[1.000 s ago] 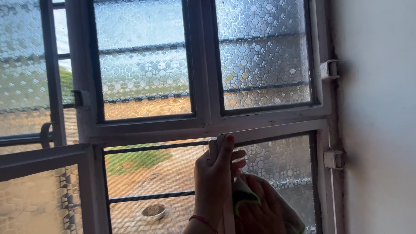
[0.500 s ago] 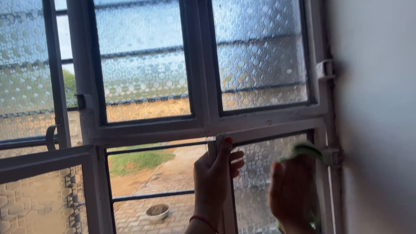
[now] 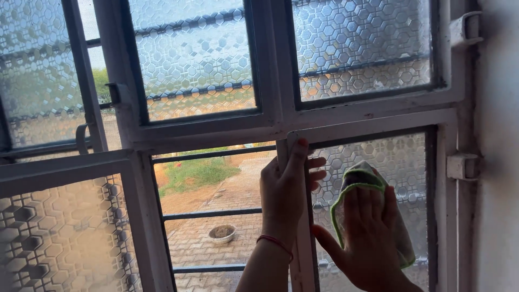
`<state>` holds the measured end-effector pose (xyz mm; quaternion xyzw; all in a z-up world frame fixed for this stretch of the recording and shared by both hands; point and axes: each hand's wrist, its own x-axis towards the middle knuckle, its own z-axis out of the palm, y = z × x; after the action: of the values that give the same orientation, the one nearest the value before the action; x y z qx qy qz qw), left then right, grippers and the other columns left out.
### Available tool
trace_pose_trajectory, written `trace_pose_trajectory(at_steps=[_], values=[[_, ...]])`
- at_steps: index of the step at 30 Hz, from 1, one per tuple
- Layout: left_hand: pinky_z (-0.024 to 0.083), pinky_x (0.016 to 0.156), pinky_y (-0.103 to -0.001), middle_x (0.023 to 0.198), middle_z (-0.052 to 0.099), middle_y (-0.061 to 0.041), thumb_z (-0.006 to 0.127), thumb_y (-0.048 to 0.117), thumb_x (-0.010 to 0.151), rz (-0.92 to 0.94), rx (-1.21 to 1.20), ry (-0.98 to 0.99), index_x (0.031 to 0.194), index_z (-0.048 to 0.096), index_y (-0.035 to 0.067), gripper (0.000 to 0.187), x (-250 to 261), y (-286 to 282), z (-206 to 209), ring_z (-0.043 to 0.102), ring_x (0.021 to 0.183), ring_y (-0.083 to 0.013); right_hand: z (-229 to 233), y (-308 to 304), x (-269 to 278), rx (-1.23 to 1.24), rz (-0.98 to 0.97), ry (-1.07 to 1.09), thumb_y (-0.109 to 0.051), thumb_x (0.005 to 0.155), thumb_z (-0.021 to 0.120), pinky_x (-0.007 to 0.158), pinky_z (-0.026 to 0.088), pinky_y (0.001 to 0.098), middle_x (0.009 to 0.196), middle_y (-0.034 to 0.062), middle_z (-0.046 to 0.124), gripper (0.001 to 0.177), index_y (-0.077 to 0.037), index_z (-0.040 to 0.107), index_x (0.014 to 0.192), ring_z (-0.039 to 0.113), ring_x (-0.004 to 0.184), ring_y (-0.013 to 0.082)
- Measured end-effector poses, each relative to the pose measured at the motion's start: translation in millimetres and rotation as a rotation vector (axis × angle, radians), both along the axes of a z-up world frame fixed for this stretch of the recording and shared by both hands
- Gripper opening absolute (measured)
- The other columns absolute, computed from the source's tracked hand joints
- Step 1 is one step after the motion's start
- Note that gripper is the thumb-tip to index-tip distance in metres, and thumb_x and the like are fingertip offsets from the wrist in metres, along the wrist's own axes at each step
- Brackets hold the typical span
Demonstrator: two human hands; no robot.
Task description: The person cleans a window with a spray bottle and a cloth. They spray the cleaning solution onto the glass and wipe it with the cloth, repeating the process on different sections of the window.
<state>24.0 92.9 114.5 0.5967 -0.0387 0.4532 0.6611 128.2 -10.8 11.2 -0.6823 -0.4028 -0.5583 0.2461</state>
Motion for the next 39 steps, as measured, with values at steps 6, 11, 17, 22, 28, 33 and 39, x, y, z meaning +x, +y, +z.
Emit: trace_pose_trajectory(at_steps=[6,11,17,22,28,33,39], values=[[0.054,0.057,-0.026,0.087,0.08,-0.013,0.065,0.05,0.089,-0.028,-0.017,-0.007,0.102,0.075,0.001,0.051,9.4,5.1,-1.4,0.075,0.07,-0.0153,-4.1,-9.3,15.6,-0.083,0.085,-0.045,-0.058,0.096,0.037,0.118,-0.004,0.0629,0.146,0.0406,0.032,0.09,0.017,0.024,0.145,0.019,0.146,0.052],[0.056,0.065,-0.029,0.084,0.078,-0.013,0.072,0.052,0.087,-0.129,-0.078,-0.025,0.095,0.075,-0.002,0.055,15.5,16.0,-16.7,0.074,0.074,-0.0161,-22.1,-3.8,25.7,-0.014,0.074,0.034,-0.051,0.099,0.029,0.122,0.0,0.065,0.144,0.0371,0.039,0.08,0.015,0.032,0.143,0.029,0.144,0.0508],[0.057,0.07,-0.029,0.084,0.077,-0.011,0.07,0.058,0.086,-0.193,-0.071,-0.003,0.092,0.075,0.001,0.058,22.1,25.3,-37.6,0.072,0.077,-0.0163,-94.4,2.1,75.9,-0.059,-0.367,0.204,-0.061,0.094,0.023,0.122,0.009,0.0635,0.138,0.037,0.043,0.088,0.01,0.038,0.143,0.037,0.137,0.0524],[0.063,0.078,-0.032,0.087,0.081,-0.01,0.067,0.061,0.079,-0.166,-0.129,0.138,0.097,0.076,0.003,0.061,17.5,21.3,-57.6,0.078,0.084,-0.0175,-133.8,0.3,123.0,0.018,-0.598,0.351,-0.065,0.096,0.02,0.121,0.018,0.0612,0.135,0.0349,0.045,0.089,0.01,0.041,0.138,0.042,0.133,0.05],[0.06,0.085,-0.036,0.098,0.083,-0.01,0.055,0.076,0.077,-0.15,0.005,0.206,0.108,0.076,0.006,0.079,13.4,21.8,-73.4,0.079,0.097,-0.0209,-154.1,14.8,77.4,0.721,-0.309,0.762,-0.069,0.099,0.018,0.117,0.028,0.0597,0.128,0.0304,0.05,0.089,0.009,0.048,0.131,0.048,0.128,0.0464],[0.06,0.087,-0.038,0.107,0.081,-0.012,0.053,0.078,0.074,-0.17,-0.01,0.214,0.112,0.073,0.008,0.082,9.9,21.0,-81.0,0.078,0.106,-0.0218,-70.2,29.1,23.2,0.905,-0.006,0.897,-0.071,0.1,0.015,0.119,0.03,0.0575,0.128,0.0267,0.05,0.089,0.006,0.047,0.13,0.047,0.13,0.0421],[0.06,0.088,-0.038,0.108,0.078,-0.015,0.058,0.072,0.08,-0.279,-0.077,0.153,0.114,0.073,0.005,0.077,19.3,28.6,-90.0,0.074,0.101,-0.0226,-19.9,54.2,-14.3,0.54,0.175,0.431,-0.056,0.107,0.008,0.121,0.0,0.0596,0.165,0.0372,0.011,0.086,0.011,0.014,0.159,0.006,0.155,0.049]])
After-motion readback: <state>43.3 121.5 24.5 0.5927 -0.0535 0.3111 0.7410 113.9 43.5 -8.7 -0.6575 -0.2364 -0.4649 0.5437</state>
